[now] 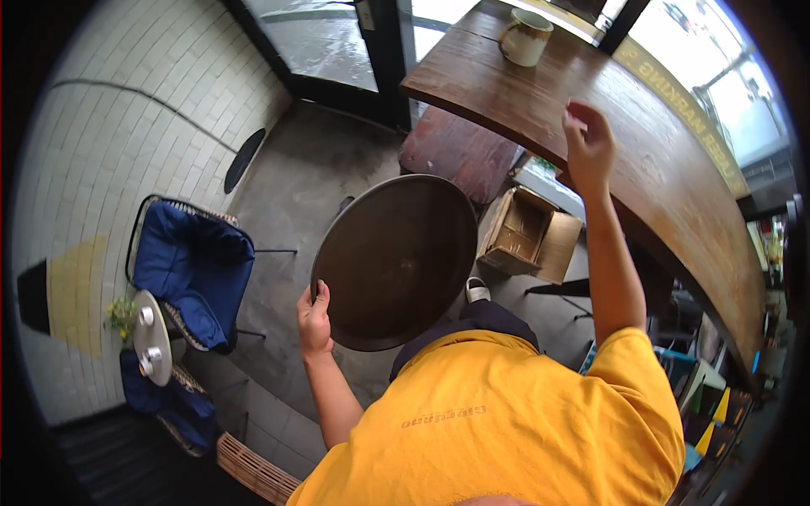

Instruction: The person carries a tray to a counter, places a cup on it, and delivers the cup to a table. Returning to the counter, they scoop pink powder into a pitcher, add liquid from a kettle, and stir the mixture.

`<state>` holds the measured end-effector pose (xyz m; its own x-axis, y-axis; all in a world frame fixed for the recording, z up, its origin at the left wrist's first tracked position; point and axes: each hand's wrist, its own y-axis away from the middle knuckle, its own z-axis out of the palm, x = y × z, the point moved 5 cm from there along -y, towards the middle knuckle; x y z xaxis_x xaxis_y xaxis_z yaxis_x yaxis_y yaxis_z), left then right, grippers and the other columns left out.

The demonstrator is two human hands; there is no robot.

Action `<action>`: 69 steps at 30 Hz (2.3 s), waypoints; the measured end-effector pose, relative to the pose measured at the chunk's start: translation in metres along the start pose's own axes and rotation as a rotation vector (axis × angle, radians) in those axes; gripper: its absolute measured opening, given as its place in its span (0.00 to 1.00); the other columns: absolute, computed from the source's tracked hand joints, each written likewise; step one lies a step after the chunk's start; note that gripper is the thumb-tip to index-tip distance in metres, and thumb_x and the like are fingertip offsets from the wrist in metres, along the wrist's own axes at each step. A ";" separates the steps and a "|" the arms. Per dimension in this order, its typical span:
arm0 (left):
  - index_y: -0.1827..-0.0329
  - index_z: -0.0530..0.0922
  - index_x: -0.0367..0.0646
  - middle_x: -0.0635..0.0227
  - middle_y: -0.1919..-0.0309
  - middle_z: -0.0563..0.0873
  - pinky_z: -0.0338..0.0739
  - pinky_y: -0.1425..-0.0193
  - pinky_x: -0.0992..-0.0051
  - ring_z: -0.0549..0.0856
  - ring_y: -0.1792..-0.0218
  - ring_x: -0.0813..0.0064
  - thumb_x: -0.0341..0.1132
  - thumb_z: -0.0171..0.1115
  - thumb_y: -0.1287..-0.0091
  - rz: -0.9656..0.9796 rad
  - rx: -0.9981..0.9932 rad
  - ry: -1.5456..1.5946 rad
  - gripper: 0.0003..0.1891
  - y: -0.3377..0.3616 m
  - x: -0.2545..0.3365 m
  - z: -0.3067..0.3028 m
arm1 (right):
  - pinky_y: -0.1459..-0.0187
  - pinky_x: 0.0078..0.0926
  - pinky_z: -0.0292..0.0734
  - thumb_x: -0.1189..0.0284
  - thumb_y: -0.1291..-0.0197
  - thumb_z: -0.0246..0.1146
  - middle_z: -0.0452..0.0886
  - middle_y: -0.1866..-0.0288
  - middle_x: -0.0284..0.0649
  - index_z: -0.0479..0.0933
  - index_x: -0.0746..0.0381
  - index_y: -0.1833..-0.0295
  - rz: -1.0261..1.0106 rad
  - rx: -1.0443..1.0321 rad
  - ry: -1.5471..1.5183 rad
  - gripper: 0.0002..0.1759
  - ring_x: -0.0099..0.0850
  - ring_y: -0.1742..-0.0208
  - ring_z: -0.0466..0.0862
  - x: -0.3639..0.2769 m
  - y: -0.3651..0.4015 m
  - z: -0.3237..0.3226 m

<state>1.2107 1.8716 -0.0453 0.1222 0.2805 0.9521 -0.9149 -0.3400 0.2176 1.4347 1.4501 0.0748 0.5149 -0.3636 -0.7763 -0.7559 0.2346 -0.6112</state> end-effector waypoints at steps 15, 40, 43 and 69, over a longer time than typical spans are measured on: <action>0.36 0.67 0.34 0.58 0.42 0.77 0.74 0.40 0.63 0.79 0.44 0.62 0.43 0.55 0.29 -0.404 -1.053 0.160 0.25 -0.030 -0.068 0.195 | 0.46 0.23 0.67 0.58 0.31 0.54 0.76 0.51 0.36 0.65 0.64 0.37 0.603 0.562 0.081 0.25 0.25 0.50 0.74 -0.087 0.356 -0.171; 0.54 0.79 0.39 0.73 0.63 0.83 0.75 0.56 0.79 0.80 0.62 0.84 0.41 0.55 0.27 -0.774 -2.397 -0.464 0.14 0.617 -0.132 0.160 | 0.25 0.29 0.39 0.48 0.30 0.44 0.47 0.22 0.47 0.47 0.74 0.27 0.064 2.497 0.401 0.43 0.32 0.22 0.47 -0.514 0.906 -0.136; 0.54 0.78 0.38 0.74 0.64 0.83 0.75 0.55 0.80 0.80 0.63 0.83 0.43 0.55 0.28 -0.697 -2.434 -0.479 0.15 0.666 -0.147 0.163 | 0.25 0.29 0.36 0.48 0.30 0.44 0.43 0.21 0.47 0.45 0.73 0.26 0.034 2.486 0.392 0.43 0.32 0.21 0.44 -0.515 0.941 -0.155; 0.54 0.74 0.39 0.79 0.68 0.72 0.63 0.56 0.83 0.66 0.65 0.87 0.43 0.49 0.25 -0.395 -2.708 -0.213 0.15 1.194 -0.249 0.063 | 0.30 0.33 0.52 0.46 0.31 0.45 0.59 0.27 0.40 0.57 0.65 0.29 -0.314 2.622 0.617 0.38 0.35 0.28 0.60 -0.767 1.265 -0.398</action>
<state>0.1126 1.3392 -0.0091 0.1488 -0.0368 0.9882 0.7194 0.6896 -0.0827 -0.0775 1.6675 -0.0416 0.0454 -0.5094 -0.8593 0.9961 -0.0422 0.0777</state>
